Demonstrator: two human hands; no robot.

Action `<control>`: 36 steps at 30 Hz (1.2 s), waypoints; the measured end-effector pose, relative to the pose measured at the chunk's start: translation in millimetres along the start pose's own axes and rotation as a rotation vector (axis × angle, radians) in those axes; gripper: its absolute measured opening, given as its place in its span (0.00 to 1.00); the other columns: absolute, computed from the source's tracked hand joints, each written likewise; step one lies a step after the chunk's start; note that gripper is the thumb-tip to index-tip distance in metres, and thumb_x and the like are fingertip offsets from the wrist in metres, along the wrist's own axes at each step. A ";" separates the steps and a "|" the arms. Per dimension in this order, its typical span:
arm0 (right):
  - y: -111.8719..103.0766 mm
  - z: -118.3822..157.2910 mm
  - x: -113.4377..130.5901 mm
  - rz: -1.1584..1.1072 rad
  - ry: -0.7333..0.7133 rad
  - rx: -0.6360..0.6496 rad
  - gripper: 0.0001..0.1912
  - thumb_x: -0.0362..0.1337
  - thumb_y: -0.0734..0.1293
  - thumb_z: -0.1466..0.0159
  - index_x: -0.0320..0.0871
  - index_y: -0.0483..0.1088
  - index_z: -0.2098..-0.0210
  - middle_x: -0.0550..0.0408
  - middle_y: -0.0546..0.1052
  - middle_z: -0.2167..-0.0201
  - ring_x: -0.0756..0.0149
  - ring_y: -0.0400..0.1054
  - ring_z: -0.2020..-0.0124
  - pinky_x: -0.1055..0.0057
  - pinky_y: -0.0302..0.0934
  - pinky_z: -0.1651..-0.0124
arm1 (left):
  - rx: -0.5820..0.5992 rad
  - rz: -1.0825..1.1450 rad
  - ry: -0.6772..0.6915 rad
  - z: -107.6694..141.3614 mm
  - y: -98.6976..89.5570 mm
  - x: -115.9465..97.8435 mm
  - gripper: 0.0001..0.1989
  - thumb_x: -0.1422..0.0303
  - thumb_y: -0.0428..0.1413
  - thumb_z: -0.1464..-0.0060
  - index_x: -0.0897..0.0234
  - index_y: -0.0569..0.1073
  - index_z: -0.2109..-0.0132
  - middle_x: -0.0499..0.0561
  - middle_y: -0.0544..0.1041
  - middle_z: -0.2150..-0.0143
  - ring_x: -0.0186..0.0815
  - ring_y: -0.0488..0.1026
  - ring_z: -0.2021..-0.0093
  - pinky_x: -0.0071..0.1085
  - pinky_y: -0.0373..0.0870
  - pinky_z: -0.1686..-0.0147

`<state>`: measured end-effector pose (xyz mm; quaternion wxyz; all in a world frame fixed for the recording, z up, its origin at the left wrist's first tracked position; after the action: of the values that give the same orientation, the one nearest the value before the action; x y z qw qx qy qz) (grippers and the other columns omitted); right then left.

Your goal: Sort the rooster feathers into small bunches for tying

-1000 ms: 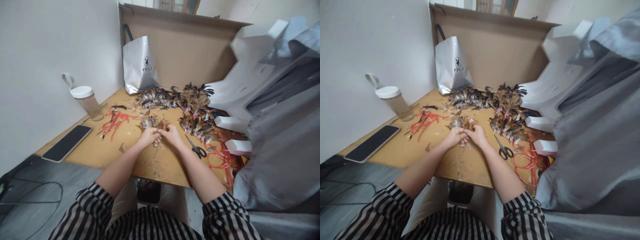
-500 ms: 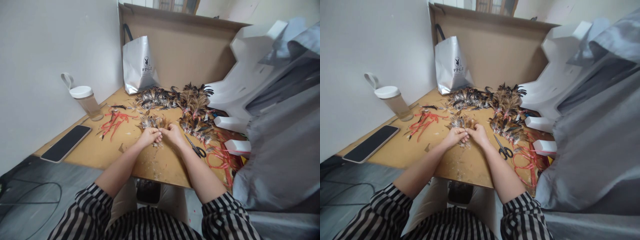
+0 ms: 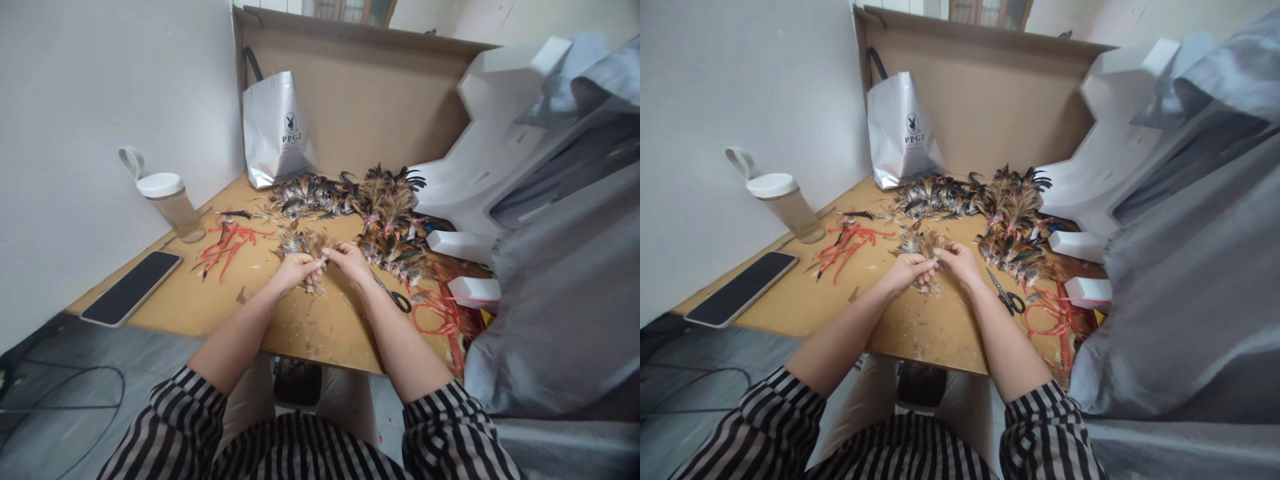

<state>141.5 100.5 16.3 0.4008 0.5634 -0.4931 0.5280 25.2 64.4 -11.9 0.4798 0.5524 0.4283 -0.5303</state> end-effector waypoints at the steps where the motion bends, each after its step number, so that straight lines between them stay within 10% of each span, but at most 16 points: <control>1: -10.7 -2.7 -0.2 -0.068 0.002 -0.078 0.19 0.48 0.69 0.55 0.40 0.69 0.70 0.59 0.70 0.80 0.75 0.57 0.82 0.75 0.51 0.78 | -0.022 0.047 0.001 -0.5 -2.9 -0.8 0.11 0.64 0.59 0.56 0.71 0.74 0.72 0.50 0.72 0.81 0.24 0.66 0.83 0.20 0.62 0.83; 7: -57.9 -17.2 -22.0 0.093 0.037 -0.246 0.18 0.46 0.69 0.55 0.39 0.71 0.69 0.60 0.69 0.81 0.76 0.53 0.84 0.75 0.48 0.79 | -0.156 0.343 -0.015 -3.6 -22.3 -1.4 0.12 0.66 0.62 0.58 0.72 0.75 0.67 0.50 0.74 0.75 0.23 0.68 0.79 0.18 0.62 0.81; 17: -13.3 -7.6 -5.8 1.077 -0.271 0.036 0.13 0.35 0.62 0.44 0.44 0.73 0.61 0.49 0.72 0.62 0.62 0.64 0.61 0.70 0.55 0.58 | -0.192 0.455 0.005 -6.8 -29.6 2.2 0.11 0.68 0.61 0.57 0.72 0.74 0.66 0.51 0.74 0.73 0.23 0.68 0.79 0.16 0.60 0.82; 27: -26.1 -17.0 5.7 1.218 -0.303 -0.114 0.14 0.33 0.58 0.39 0.47 0.72 0.58 0.49 0.70 0.57 0.60 0.59 0.56 0.67 0.52 0.54 | -0.204 0.523 -0.012 -8.3 -31.3 3.7 0.10 0.69 0.61 0.57 0.72 0.74 0.67 0.51 0.74 0.75 0.23 0.67 0.80 0.17 0.59 0.84; 36: -0.1 -13.8 12.4 1.103 -0.352 0.089 0.12 0.33 0.59 0.42 0.43 0.73 0.63 0.53 0.75 0.62 0.65 0.66 0.60 0.73 0.56 0.56 | -0.199 0.603 0.002 -8.6 -36.8 -0.1 0.09 0.70 0.60 0.56 0.72 0.74 0.66 0.49 0.73 0.75 0.22 0.66 0.80 0.17 0.58 0.83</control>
<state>138.3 112.2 30.2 -0.0457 0.3188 -0.7504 0.5772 -9.5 79.2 -14.7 0.6666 0.6055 0.2952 -0.3191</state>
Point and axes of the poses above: each hand's wrist, its own z-axis away from the middle knuckle, its own y-axis out of the palm, x = y × z, the point moved 9 cm from there along -z, towards the middle knuckle
